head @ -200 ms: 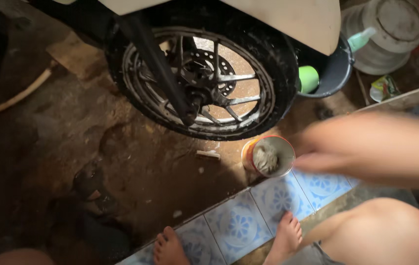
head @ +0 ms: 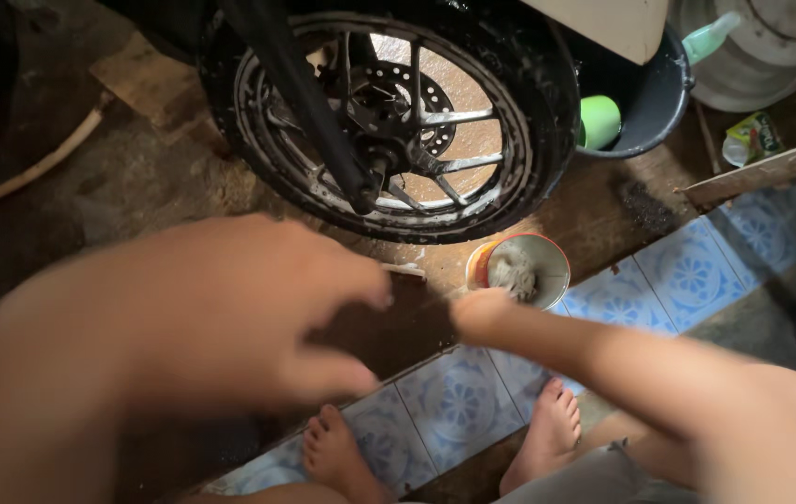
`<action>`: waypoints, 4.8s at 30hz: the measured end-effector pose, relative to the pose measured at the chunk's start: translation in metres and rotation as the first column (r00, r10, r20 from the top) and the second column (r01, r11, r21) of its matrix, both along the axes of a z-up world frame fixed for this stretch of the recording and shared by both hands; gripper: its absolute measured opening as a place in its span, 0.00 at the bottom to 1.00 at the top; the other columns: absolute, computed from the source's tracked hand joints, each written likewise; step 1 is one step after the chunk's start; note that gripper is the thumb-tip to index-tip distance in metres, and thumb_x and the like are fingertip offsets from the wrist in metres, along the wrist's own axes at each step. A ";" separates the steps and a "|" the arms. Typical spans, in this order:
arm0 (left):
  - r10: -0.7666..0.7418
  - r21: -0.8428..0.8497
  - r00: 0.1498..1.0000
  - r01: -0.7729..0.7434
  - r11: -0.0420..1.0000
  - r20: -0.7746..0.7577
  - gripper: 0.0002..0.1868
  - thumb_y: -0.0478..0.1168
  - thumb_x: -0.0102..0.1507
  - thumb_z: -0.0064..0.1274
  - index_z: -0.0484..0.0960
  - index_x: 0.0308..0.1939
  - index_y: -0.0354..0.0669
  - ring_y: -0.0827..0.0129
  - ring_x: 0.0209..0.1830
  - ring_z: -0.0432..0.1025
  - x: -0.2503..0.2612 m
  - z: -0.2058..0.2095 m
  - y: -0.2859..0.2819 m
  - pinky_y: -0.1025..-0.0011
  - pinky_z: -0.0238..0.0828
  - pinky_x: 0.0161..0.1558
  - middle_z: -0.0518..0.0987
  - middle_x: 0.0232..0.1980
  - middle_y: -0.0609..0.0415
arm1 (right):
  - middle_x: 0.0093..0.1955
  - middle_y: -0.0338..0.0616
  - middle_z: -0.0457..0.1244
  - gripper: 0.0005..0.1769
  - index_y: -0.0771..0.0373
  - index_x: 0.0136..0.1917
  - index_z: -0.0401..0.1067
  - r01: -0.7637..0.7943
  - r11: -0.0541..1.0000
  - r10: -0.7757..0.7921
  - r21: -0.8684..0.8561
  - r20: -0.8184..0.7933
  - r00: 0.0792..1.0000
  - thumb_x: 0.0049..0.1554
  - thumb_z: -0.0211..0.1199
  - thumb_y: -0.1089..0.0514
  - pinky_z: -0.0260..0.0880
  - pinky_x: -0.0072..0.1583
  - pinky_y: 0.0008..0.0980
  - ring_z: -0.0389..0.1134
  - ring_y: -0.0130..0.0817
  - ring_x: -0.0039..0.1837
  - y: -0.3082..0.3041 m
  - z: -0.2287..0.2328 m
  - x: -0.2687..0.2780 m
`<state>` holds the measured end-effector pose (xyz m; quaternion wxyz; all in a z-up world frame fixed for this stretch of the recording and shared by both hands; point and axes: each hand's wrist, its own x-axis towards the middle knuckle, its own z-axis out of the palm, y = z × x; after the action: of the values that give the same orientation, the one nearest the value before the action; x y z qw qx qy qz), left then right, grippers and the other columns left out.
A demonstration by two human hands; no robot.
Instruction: The person scrubs the front tire and brake disc of a white motorcycle with a brush and sponge while another person helps by rinsing the wheel and scrubbing the tire.
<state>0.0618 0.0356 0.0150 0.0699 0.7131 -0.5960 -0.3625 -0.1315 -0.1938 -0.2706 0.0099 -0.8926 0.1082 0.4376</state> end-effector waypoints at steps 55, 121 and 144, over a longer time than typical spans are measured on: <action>0.571 -0.636 0.752 -0.271 0.722 0.328 0.16 0.41 0.67 0.53 0.80 0.55 0.35 0.54 0.35 0.78 0.136 -0.310 -0.090 0.60 0.77 0.34 0.82 0.37 0.41 | 0.35 0.65 0.67 0.29 0.73 0.56 0.70 0.363 0.896 -0.371 0.256 0.881 0.294 0.72 0.48 0.41 0.66 0.43 0.55 0.68 0.62 0.40 -0.026 0.033 0.102; 0.488 -0.874 0.751 0.243 0.420 0.444 0.10 0.41 0.54 0.58 0.79 0.37 0.44 0.54 0.50 0.66 0.066 -0.277 -0.051 0.55 0.60 0.50 0.75 0.44 0.50 | 0.43 0.68 0.66 0.23 0.67 0.55 0.71 0.450 0.786 -0.597 0.424 0.711 0.373 0.65 0.49 0.45 0.65 0.53 0.57 0.67 0.67 0.51 -0.048 0.051 0.076; 0.447 -0.534 0.302 0.339 0.775 0.842 0.20 0.49 0.66 0.51 0.86 0.48 0.34 0.52 0.58 0.72 0.051 -0.221 -0.160 0.54 0.54 0.69 0.82 0.49 0.43 | 0.48 0.67 0.64 0.31 0.70 0.76 0.58 0.399 0.912 -0.068 -0.092 0.927 0.369 0.68 0.56 0.50 0.70 0.42 0.53 0.69 0.60 0.39 -0.011 0.068 0.091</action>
<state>0.1124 -0.1242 -0.2064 -0.0487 0.7363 -0.5738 0.3552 -0.0409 -0.2046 -0.2024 -0.0062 -0.9495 0.2774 -0.1466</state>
